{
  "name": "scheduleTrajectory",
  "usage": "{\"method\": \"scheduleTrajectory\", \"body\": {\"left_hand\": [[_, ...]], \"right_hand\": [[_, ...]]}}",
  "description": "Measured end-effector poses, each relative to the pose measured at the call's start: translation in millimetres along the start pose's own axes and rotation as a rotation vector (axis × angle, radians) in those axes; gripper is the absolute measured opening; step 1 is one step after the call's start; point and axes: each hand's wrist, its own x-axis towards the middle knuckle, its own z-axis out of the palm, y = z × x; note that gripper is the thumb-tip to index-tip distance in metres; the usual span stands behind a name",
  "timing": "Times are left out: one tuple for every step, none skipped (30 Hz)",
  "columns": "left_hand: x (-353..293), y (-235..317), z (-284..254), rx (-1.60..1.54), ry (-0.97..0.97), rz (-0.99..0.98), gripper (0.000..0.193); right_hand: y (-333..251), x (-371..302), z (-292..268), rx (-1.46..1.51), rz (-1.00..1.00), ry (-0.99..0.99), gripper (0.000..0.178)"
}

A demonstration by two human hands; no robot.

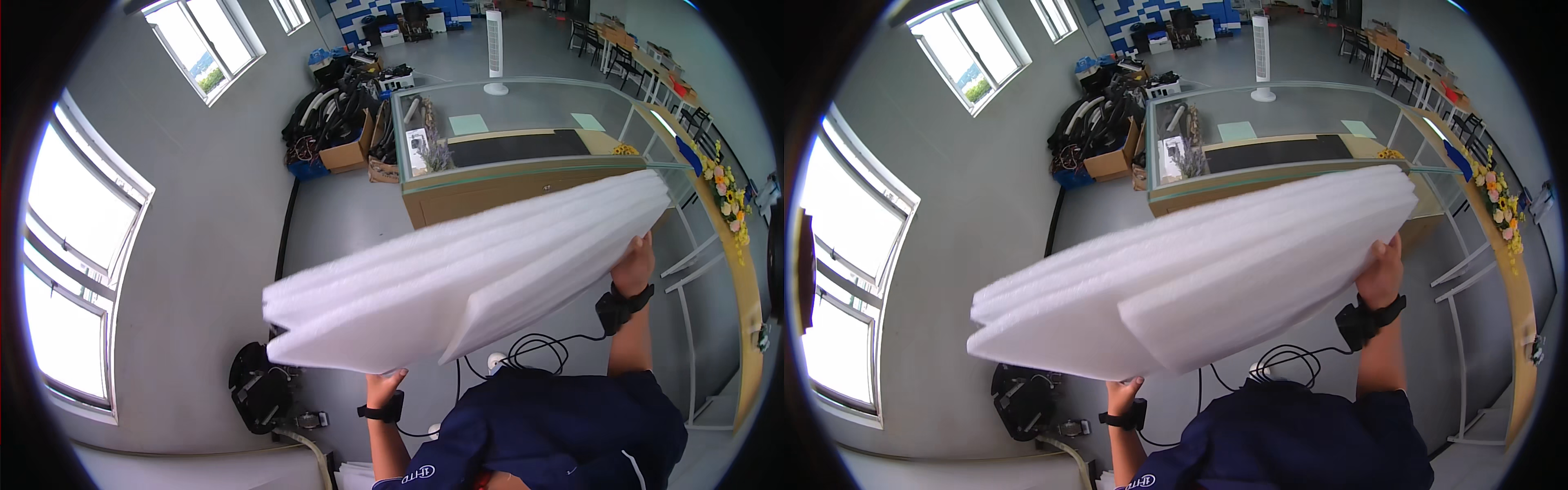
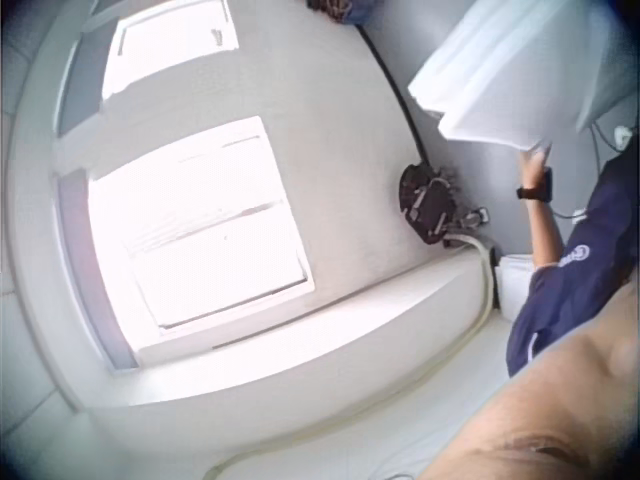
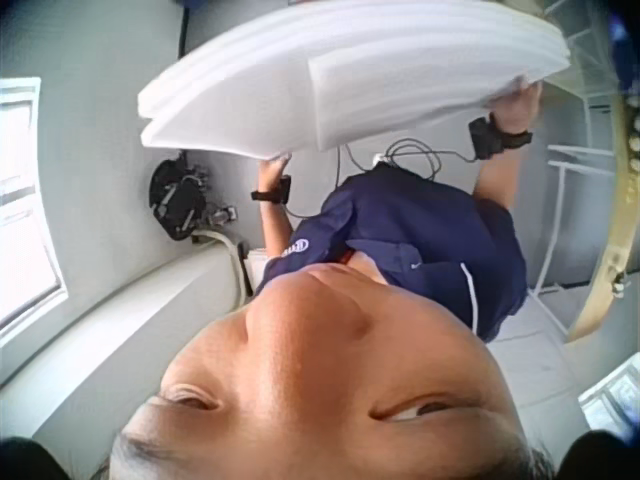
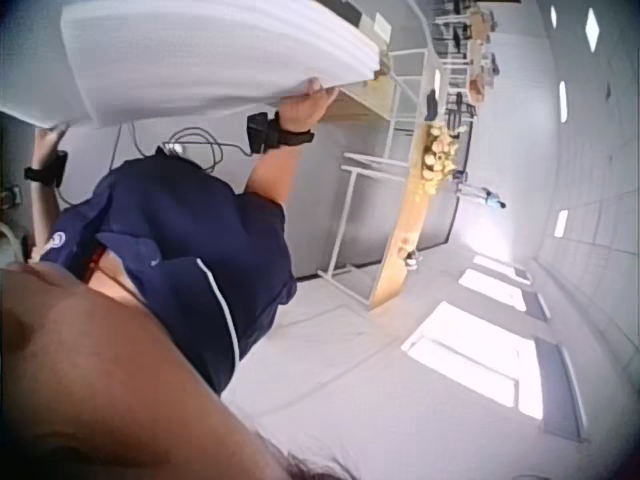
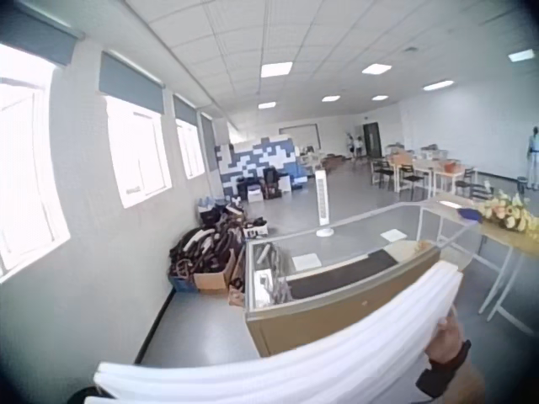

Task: The person is cleaning a glass display case with a blue cloth and then placing white foam pads on top of it.

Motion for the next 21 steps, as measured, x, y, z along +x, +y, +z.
{"method": "scheduleTrajectory", "body": {"left_hand": [[20.7,7.6,26.5,-0.075,-0.017,0.001,0.038],[36.4,16.1,45.3,-0.045,-0.013,0.022,0.038],[54.5,23.5,61.3,-0.014,-0.003,0.044,0.038],[71.5,31.7,76.7,-0.085,0.026,0.076,0.038],[87.5,53.0,88.1,-0.175,-0.015,0.068,0.037],[98.4,68.6,94.6,-0.221,-0.044,0.059,0.037],[119.5,79.6,101.1,-0.27,-0.079,0.068,0.037],[137.6,89.8,107.8,-0.274,-0.081,0.091,0.037],[154.7,99.7,113.9,-0.315,-0.066,0.07,0.038],[165.8,107.2,120.1,-0.358,-0.049,0.032,0.039],[181.7,116.8,118.7,-0.336,-0.107,-0.044,0.041],[196.3,130.4,121.8,-0.339,-0.131,-0.065,0.042],[209.8,143.0,122.8,-0.34,-0.148,-0.087,0.043],[222.4,149.5,125.9,-0.306,-0.126,-0.088,0.044],[237.9,153.1,129.1,-0.314,-0.124,-0.084,0.044],[250.8,155.7,130.0,-0.296,-0.147,-0.08,0.043],[263.6,160.1,132.0,-0.282,-0.172,-0.072,0.043],[278.2,158.3,133.0,-0.251,-0.175,-0.052,0.042],[291.3,155.5,137.1,-0.264,-0.17,-0.039,0.042],[307.7,150.7,137.6,-0.292,-0.169,-0.044,0.042],[323.2,146.9,137.8,-0.32,-0.167,-0.049,0.041]], "right_hand": [[-8.6,19.8,-4.7,-0.006,-0.006,0.0,0.057],[-17.7,40.7,-4.2,-0.123,-0.073,-0.014,0.053],[-21.7,63.6,-2.3,-0.236,-0.139,-0.034,0.048],[-33.0,83.6,0.6,-0.254,-0.134,-0.033,0.048],[-47.1,101.7,4.8,-0.325,-0.121,0.01,0.049],[-50.4,121.4,9.4,-0.374,-0.106,0.037,0.051],[-45.4,140.4,13.4,-0.37,-0.129,0.033,0.051],[-37.2,158.7,16.7,-0.551,-0.151,-0.085,0.055],[-28.4,176.6,20.2,-0.732,-0.174,-0.201,0.06],[-19.9,190.0,23.0,-0.734,-0.183,-0.206,0.06],[-11.6,199.0,24.6,-0.724,-0.149,-0.217,0.062],[-3.1,208.6,22.8,-0.716,-0.114,-0.228,0.064],[9.6,219.7,17.8,-0.716,-0.117,-0.234,0.064],[21.3,231.4,10.7,-0.717,-0.063,-0.223,0.065],[29.2,241.9,7.1,-0.72,-0.009,-0.212,0.065],[34.1,248.9,9.7,-0.724,0.047,-0.224,0.062],[36.7,258.9,5.6,-0.731,0.042,-0.235,0.062],[40.6,270.5,-5.7,-0.66,0.157,-0.264,0.059],[44.4,285.8,-15.8,-0.588,0.264,-0.292,0.056],[56.2,291.7,-20.5,-0.529,0.265,-0.219,0.05],[63.8,298.8,-23.1,-0.534,0.251,-0.228,0.05]]}}
